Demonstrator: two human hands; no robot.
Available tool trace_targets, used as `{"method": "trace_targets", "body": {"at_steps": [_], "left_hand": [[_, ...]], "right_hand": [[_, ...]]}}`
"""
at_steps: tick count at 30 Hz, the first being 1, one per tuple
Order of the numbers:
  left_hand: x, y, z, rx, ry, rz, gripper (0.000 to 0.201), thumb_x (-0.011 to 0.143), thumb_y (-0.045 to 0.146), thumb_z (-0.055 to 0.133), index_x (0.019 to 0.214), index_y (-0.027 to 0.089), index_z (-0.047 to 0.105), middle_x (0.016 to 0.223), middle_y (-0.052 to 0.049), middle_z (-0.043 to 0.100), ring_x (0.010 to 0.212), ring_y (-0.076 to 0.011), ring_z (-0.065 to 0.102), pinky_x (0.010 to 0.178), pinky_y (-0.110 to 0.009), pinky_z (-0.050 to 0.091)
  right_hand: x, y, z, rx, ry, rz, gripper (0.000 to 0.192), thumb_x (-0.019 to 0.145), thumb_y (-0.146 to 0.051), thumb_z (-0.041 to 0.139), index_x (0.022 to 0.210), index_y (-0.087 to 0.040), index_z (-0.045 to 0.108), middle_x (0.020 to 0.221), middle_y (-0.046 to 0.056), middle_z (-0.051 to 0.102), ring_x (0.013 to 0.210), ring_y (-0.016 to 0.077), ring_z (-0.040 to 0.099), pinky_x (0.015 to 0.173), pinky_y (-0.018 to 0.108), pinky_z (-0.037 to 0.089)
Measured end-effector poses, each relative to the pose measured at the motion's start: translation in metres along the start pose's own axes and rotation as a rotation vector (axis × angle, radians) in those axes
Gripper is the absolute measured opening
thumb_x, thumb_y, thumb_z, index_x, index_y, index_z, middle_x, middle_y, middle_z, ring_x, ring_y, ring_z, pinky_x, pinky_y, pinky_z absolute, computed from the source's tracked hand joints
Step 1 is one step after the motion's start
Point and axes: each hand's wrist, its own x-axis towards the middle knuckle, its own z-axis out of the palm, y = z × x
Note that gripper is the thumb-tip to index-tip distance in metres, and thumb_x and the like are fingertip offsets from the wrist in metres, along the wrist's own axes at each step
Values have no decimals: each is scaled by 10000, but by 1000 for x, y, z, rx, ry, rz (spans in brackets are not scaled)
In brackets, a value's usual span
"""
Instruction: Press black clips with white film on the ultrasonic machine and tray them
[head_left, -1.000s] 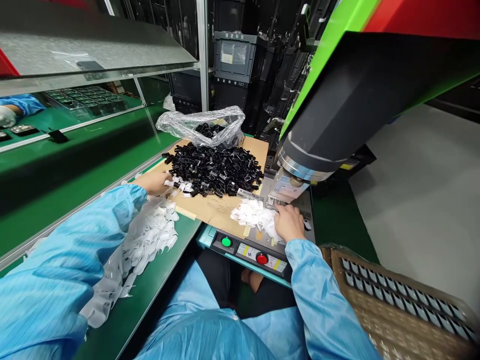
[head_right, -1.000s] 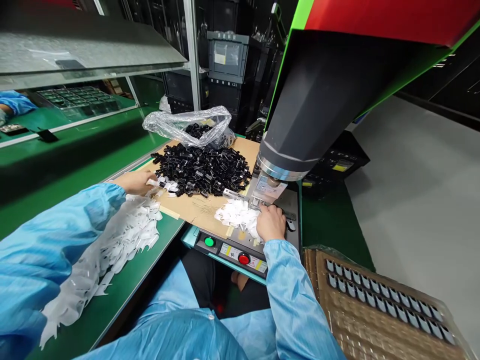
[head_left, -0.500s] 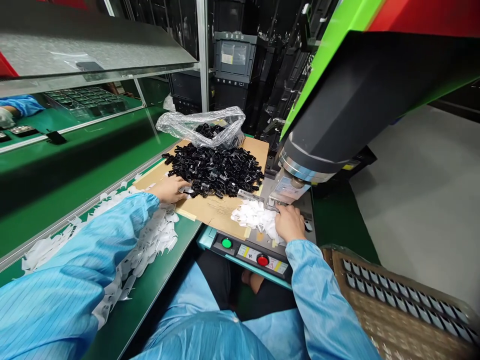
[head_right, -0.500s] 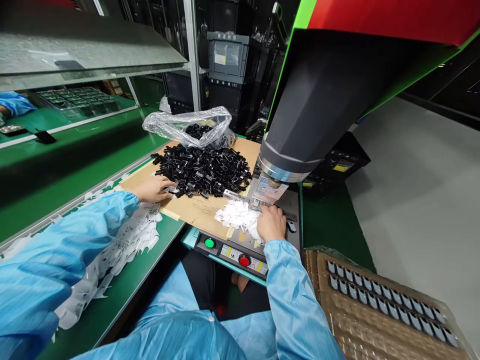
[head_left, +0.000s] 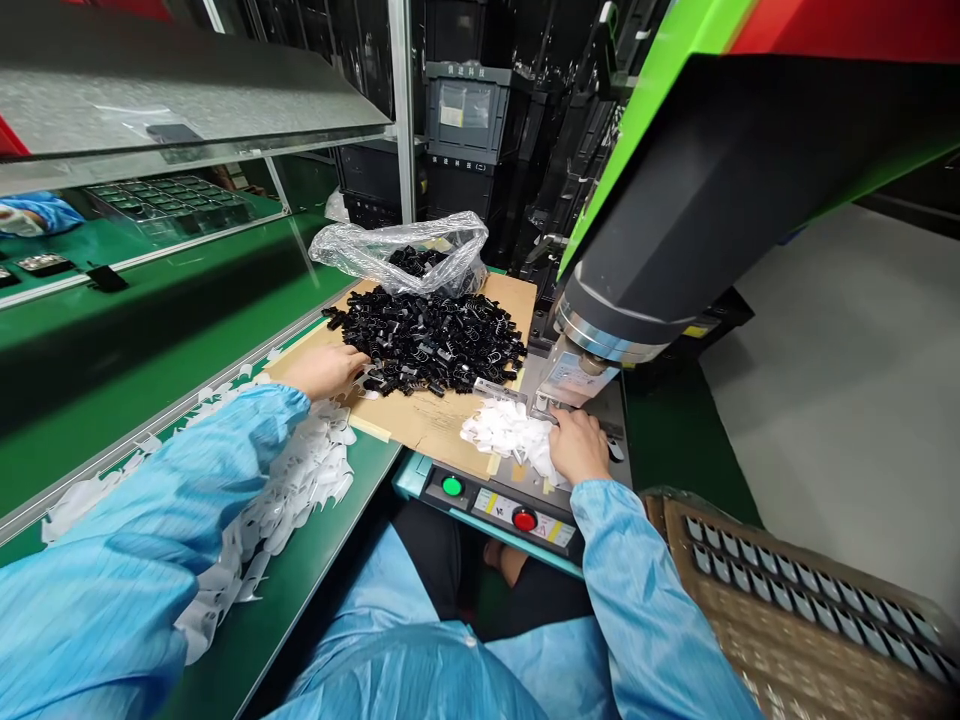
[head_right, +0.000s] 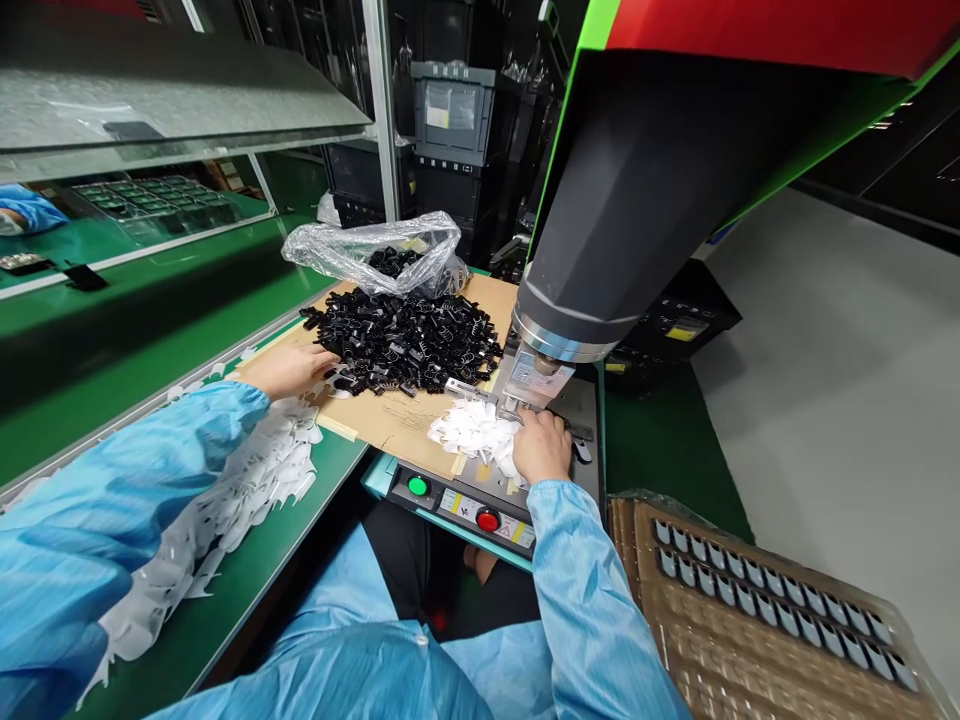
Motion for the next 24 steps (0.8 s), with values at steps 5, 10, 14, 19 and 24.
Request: {"method": "trace_targets", "body": {"at_steps": [5,10,14,19,24], "left_hand": [[-13,-18,-11,109,-250,-21,398,941,442,586,1227,254,788,1268,-123,746,1162,-325,687,1002,-409,509],[-4,0,0,10,-150,7,445,992,422,516,1338,240,728,1305,-123,731,1180,-296,687,1009,-377,508],[8,21,15,45,-125,19,391,990,408,562,1295,213,709,1242,-135,734,1147,-310,693,970,-392,519],[12,22,27,31,-107,-13,379,959,438,622,1253,214,705,1165,-136,711,1123,-321,687,940,-396,522],[13,7,27,2,-150,-7,341,948,449,599,1168,228,734,1181,-128,700,1091,-299,683,914,-375,521]], "right_hand": [[1,0,2,25,19,-6,502,1060,-253,468,1542,-266,608,1354,161,641,1260,344,547,972,426,428],[1,-1,1,32,18,1,491,1063,-247,464,1528,-255,620,1357,168,642,1267,344,540,977,425,426],[-2,0,0,25,19,2,493,1067,-283,491,1547,-273,603,1356,163,640,1245,336,543,969,412,422],[-12,-12,3,51,128,21,449,1071,-343,505,1476,-228,659,1301,172,643,1212,342,531,955,422,408],[-26,-54,1,155,254,-108,342,1051,-316,534,1303,-211,739,1236,148,650,1181,318,518,990,424,401]]}}
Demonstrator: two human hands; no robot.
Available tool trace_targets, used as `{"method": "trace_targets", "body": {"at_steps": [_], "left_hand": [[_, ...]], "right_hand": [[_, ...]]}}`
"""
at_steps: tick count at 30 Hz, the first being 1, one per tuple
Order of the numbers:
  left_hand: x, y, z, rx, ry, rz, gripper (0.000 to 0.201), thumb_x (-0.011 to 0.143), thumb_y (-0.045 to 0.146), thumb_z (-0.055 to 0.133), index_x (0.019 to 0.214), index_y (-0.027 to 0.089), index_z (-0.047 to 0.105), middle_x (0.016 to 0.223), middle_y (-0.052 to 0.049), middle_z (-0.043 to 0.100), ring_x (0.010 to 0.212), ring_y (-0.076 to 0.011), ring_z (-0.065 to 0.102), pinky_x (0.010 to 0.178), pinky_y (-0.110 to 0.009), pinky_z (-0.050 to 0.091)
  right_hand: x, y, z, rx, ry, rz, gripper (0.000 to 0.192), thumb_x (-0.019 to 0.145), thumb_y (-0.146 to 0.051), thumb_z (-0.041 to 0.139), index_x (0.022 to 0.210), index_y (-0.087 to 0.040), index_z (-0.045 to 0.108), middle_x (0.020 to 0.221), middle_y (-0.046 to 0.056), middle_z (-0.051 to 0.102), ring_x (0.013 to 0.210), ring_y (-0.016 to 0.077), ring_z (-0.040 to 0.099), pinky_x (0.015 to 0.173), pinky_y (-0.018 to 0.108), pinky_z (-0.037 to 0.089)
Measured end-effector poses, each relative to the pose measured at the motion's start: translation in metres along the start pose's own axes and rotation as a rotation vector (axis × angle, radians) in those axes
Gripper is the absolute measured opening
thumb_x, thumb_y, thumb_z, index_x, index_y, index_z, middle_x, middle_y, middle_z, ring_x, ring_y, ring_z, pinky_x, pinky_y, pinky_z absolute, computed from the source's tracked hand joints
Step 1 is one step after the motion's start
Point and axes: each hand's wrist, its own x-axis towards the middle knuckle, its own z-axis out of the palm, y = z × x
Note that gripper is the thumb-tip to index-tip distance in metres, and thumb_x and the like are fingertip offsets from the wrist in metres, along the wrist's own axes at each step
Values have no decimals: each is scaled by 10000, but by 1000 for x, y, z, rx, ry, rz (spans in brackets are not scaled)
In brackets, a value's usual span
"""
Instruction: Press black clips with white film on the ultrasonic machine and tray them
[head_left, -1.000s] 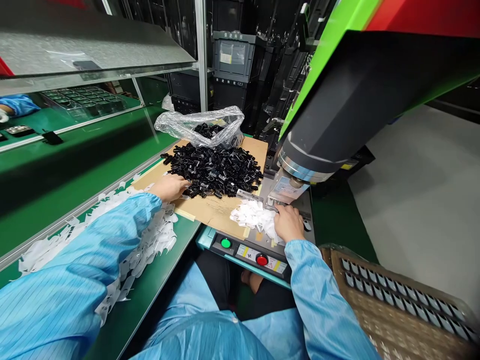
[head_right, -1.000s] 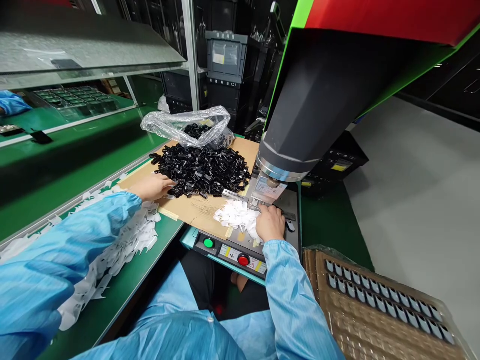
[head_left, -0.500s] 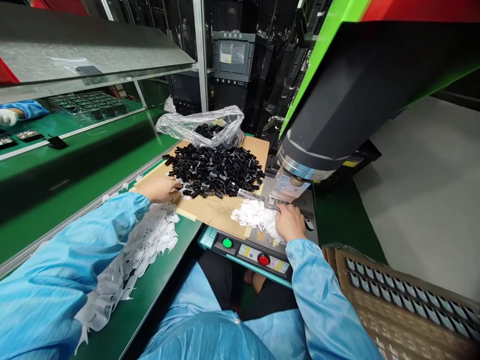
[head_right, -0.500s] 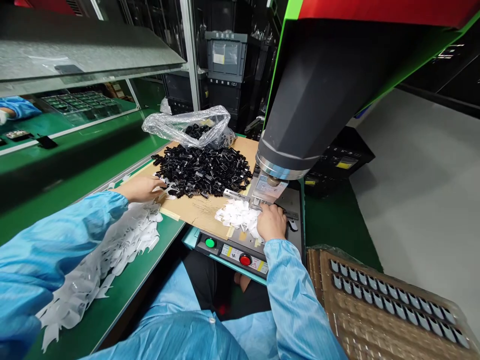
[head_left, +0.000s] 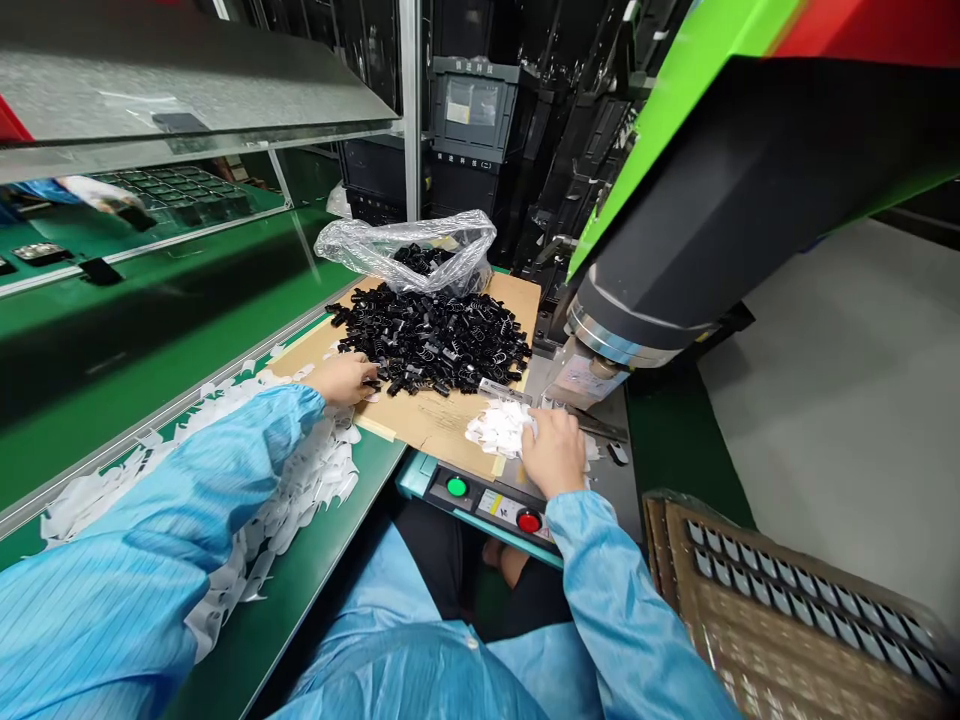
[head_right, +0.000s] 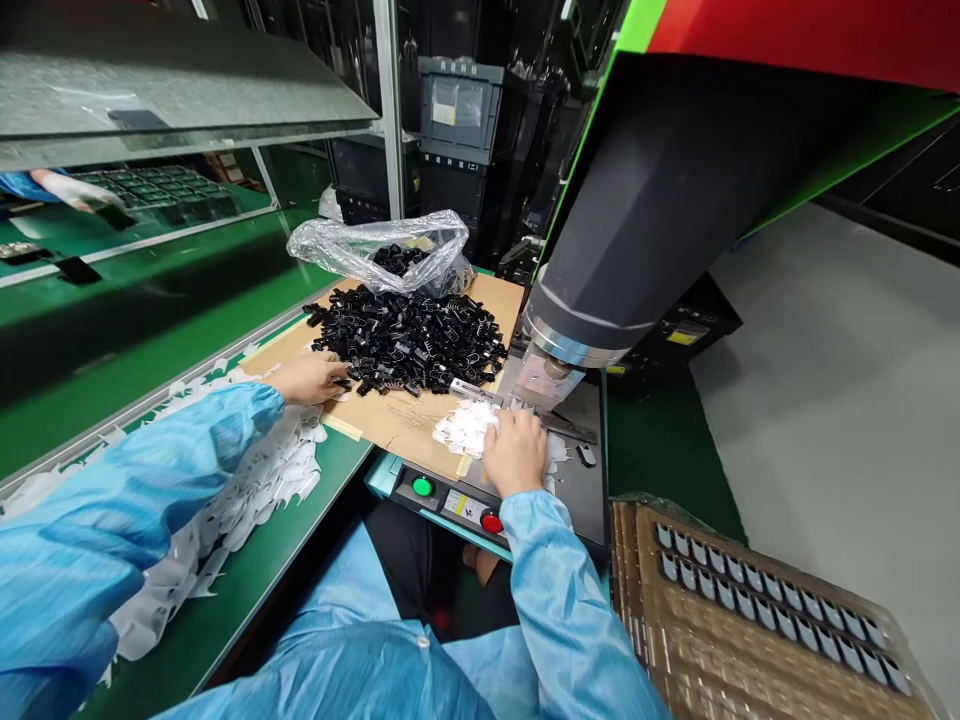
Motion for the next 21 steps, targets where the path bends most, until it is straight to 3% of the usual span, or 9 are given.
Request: {"method": "trace_targets", "body": {"at_steps": [4,8,14,18,21], "left_hand": [[-5,-14,-6,-23,-83,9,273,889,464,640,1018,244,738,1035,-106,731,965,-274,686,864,-354,508],[-13,-26,-10,-99,-113,14,299,856,484,659,1028,249,728,999,-100,745,896,-271,683,794,-348,502],[-20,-28,-9,-191,-117,29,343,876,419,631,1145,242,748,1153,-95,751,978,-247,710,831,-313,527],[-21,-27,-8,-195,-112,42,371,880,388,621,1190,244,764,1203,-95,747,1012,-243,719,883,-309,546],[-17,-32,-10,-191,-91,58,377,881,340,609,1210,249,770,1208,-84,760,1069,-237,718,922,-294,547]], "right_hand": [[-7,-39,6,100,-26,-136,302,1058,-308,536,1262,-214,738,1217,133,649,1184,308,521,1043,429,408],[-6,-78,22,205,-96,-282,277,1053,-285,543,1244,-216,731,1217,132,638,1174,306,519,1051,444,438],[21,-162,47,225,-246,-567,553,1022,-192,550,1572,-259,550,1339,140,603,1225,308,526,1068,458,458],[39,-208,56,158,-327,-535,613,1054,-353,601,1647,-298,459,1421,168,551,1240,340,549,1040,484,482],[44,-217,60,99,-335,-484,571,1063,-439,606,1600,-272,511,1396,177,561,1249,357,547,1015,493,498]]}}
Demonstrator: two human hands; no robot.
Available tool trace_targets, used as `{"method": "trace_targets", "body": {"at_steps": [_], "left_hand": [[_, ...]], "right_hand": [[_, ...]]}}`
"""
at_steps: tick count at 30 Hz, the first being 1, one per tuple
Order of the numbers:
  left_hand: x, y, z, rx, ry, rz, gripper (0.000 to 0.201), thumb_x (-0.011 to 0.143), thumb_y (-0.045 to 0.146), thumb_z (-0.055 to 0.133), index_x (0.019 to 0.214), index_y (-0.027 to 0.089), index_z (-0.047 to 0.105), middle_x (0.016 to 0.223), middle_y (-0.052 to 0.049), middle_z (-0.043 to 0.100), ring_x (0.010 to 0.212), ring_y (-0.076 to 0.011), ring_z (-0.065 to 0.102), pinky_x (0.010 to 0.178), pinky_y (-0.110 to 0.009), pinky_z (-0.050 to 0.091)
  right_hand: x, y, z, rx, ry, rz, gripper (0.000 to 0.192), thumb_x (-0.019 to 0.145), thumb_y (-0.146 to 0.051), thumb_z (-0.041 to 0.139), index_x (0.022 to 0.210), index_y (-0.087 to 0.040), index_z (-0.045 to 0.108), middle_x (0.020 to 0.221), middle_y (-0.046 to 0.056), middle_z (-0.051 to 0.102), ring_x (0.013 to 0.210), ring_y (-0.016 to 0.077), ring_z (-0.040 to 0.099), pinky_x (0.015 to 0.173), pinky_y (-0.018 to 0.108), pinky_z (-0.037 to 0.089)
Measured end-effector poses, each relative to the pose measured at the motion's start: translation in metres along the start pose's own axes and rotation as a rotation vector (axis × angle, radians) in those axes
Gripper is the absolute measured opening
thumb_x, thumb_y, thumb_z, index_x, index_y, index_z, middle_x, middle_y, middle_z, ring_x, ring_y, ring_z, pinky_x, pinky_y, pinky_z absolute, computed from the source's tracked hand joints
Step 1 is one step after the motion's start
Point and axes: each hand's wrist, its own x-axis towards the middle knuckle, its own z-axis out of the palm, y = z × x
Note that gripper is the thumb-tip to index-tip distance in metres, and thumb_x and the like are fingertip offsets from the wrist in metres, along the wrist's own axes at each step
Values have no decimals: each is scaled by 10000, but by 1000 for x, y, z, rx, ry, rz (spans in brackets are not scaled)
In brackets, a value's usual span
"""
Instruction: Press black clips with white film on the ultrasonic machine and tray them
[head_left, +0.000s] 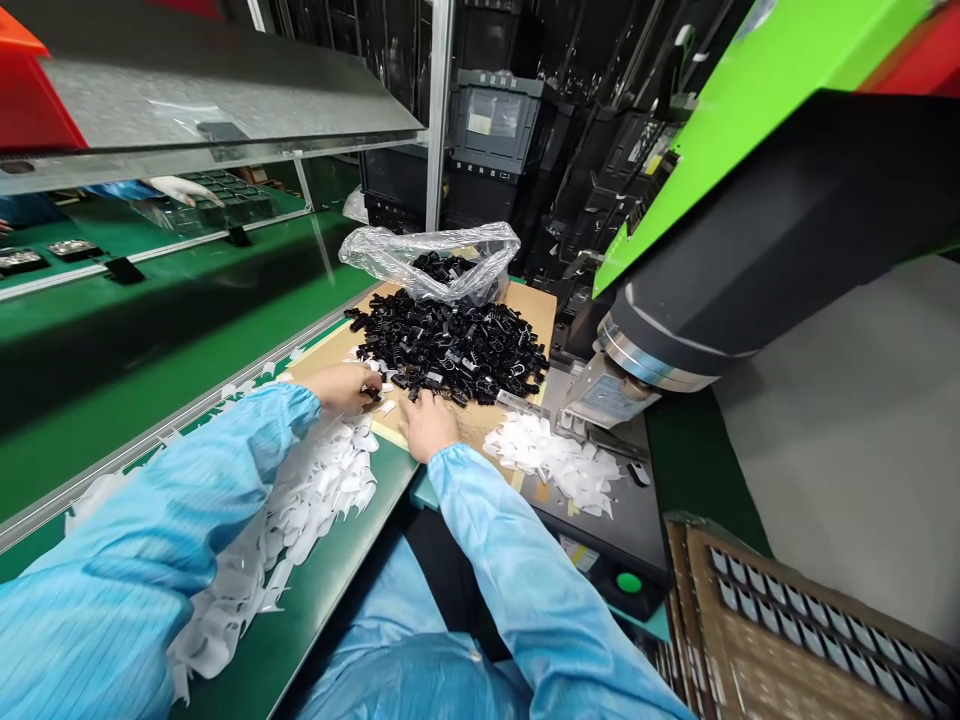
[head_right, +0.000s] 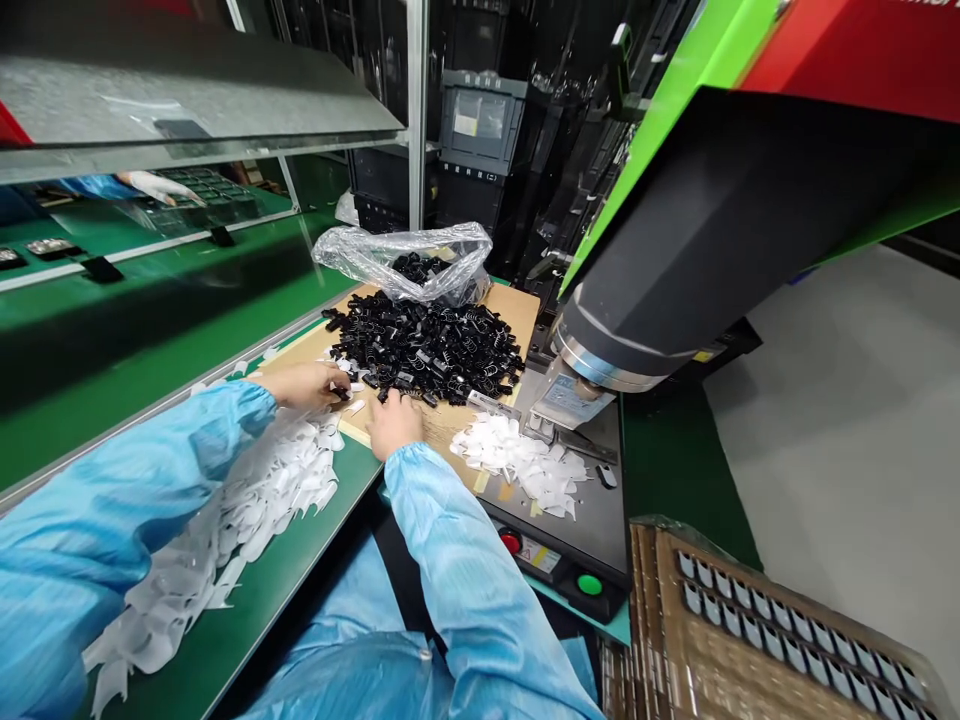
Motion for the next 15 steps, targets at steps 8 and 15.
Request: {"method": "trace_targets", "body": {"at_steps": [8,15], "left_hand": [[8,-1,-10,-69,-42,-57,341,873,261,565,1147,241,767,1132,-50,802,971,-211,733,875,-286,548],[2,17,-1,7,-41,38,490,772,263,666,1253,275,755,1272,-64,742,1071,-244,716,912,-301,552]], "right_hand": [[-12,29,6,8,83,44,320,1085,-294,492,1313,-170,678,1292,174,617,1166,314,600,965,437,530],[-28,39,11,171,172,54,284,1091,-292,509,1296,-238,698,1348,116,618,1198,261,620,1020,385,526]]}}
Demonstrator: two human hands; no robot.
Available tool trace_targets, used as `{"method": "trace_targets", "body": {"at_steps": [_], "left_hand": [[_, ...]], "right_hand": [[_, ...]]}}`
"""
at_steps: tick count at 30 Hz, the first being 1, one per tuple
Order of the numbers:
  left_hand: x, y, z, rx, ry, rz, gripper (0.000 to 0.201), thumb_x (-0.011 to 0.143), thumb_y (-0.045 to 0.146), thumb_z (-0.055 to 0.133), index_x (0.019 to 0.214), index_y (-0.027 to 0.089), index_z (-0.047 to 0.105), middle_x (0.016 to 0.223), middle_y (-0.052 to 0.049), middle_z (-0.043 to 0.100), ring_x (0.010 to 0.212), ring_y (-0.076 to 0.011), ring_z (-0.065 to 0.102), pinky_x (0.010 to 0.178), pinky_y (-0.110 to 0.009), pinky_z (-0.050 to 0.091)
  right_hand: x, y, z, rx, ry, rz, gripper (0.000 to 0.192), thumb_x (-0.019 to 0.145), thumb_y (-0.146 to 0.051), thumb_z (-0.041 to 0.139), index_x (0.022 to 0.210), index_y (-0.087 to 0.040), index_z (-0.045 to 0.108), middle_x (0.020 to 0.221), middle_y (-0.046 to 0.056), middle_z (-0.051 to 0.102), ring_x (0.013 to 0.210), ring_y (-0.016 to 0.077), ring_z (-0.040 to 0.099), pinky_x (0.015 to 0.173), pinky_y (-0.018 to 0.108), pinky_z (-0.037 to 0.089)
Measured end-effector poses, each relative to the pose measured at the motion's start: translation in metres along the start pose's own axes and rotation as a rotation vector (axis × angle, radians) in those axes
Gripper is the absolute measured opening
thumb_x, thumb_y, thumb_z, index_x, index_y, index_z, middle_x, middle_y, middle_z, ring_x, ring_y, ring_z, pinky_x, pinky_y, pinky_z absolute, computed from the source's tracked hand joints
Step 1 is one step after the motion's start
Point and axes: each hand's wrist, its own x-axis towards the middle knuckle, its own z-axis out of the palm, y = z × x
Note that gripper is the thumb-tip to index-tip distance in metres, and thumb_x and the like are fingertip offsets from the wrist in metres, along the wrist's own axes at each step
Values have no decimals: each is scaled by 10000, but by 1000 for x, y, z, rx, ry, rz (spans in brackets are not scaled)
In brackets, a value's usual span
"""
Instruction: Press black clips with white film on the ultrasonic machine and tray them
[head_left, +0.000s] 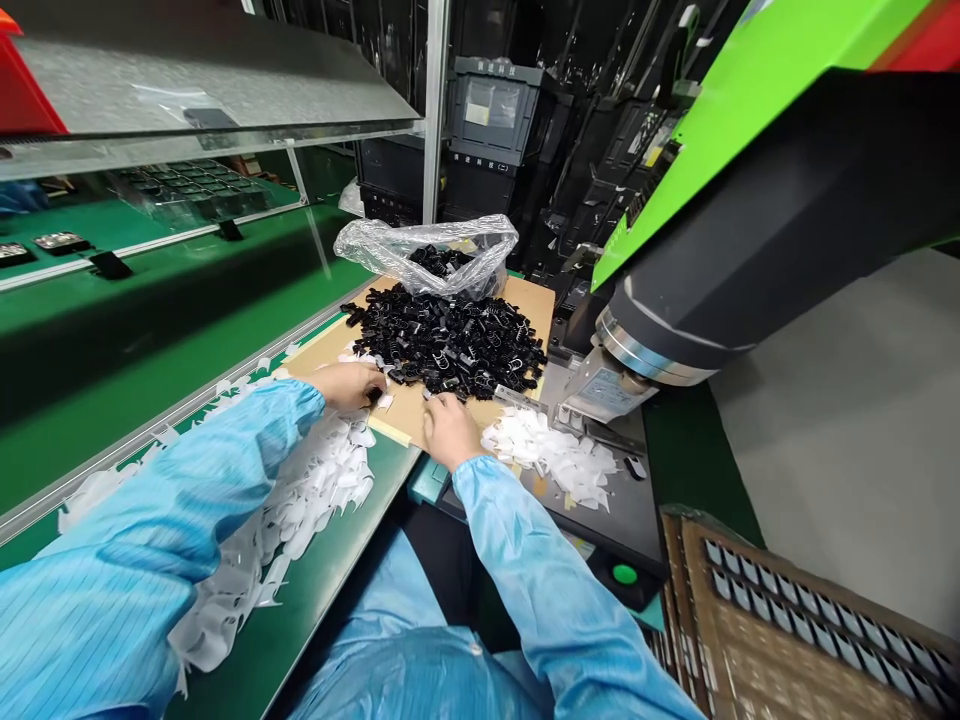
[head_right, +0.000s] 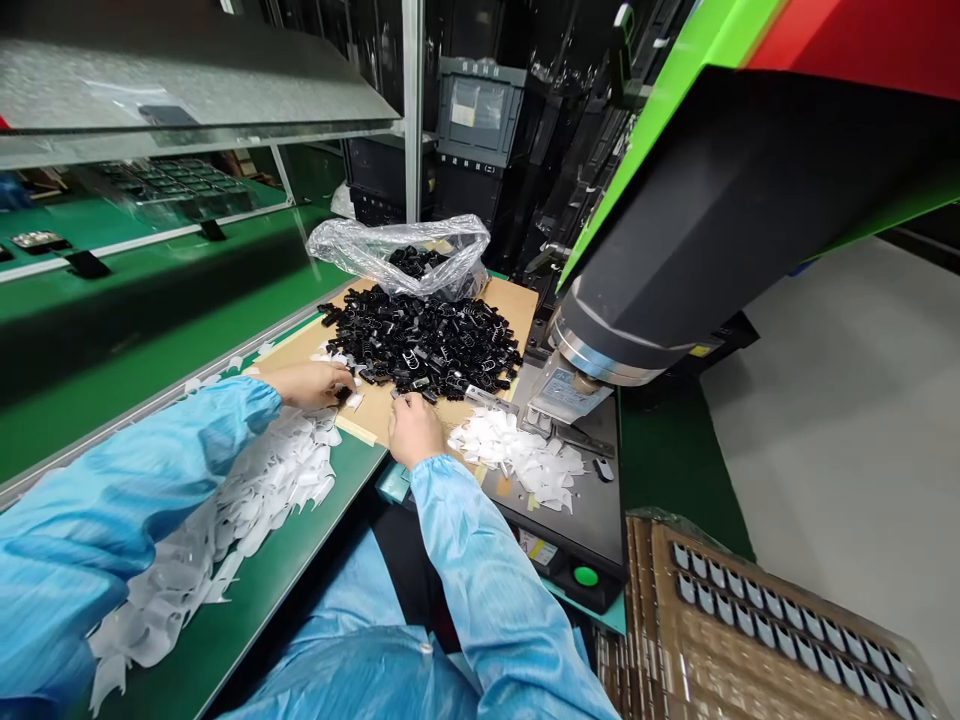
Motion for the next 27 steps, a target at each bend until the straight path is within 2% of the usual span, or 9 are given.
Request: {"method": "trace_targets", "body": {"at_steps": [5,8,12,16,19,21,27], "left_hand": [[0,1,1,33,-25,-77,471,754,228,646,1216,261,733,1174,-68,758,992,-248,711,832,-308,547],[1,-4,-4,45,9,-76,494,763,234,639,1252,240,708,1169,-89,741,988,-251,702,828,-311,547],[11,-1,-9,44,86,-35,555,820,305,618,1364,229,703,1294,-117,681,1089,-261,702,935,-328,560],[23,15,-10,96,88,-5,544,798,305,662,1332,239,743,1424,-117,652,1239,-298,664,1059,-370,537],[26,25,-10,153,72,8,509,806,321,673,1299,219,750,1299,-132,712,1194,-333,679,1034,-412,540],[26,30,-9,150,68,22,481,801,319,678,1265,214,751,1234,-125,726,1164,-325,689,1007,-396,543],[31,33,-3,116,54,14,434,791,271,654,1214,211,731,1208,-106,705,1133,-289,693,960,-355,550]], "right_hand": [[-17,1,-2,97,46,18,273,1076,-270,528,1277,-239,710,1347,97,622,1205,251,625,1034,377,534],[-23,5,-6,150,71,22,262,1064,-233,531,1244,-219,720,1348,108,622,1200,243,625,1068,375,527],[-29,10,-10,197,104,31,248,1051,-207,531,1201,-216,728,1290,108,632,1149,237,633,1060,376,532],[-41,13,-18,261,161,21,251,1044,-217,531,1203,-222,725,1279,103,640,1127,238,648,1040,381,548],[-56,20,-29,319,226,37,241,1035,-215,531,1179,-232,723,1268,103,653,1134,240,657,1034,382,554],[-67,28,-37,345,277,62,221,1042,-224,510,1124,-228,716,1196,104,664,1101,241,660,1005,376,558],[-98,53,-56,406,412,153,162,1026,-233,484,956,-226,630,1050,82,642,923,212,639,882,345,552]]}}
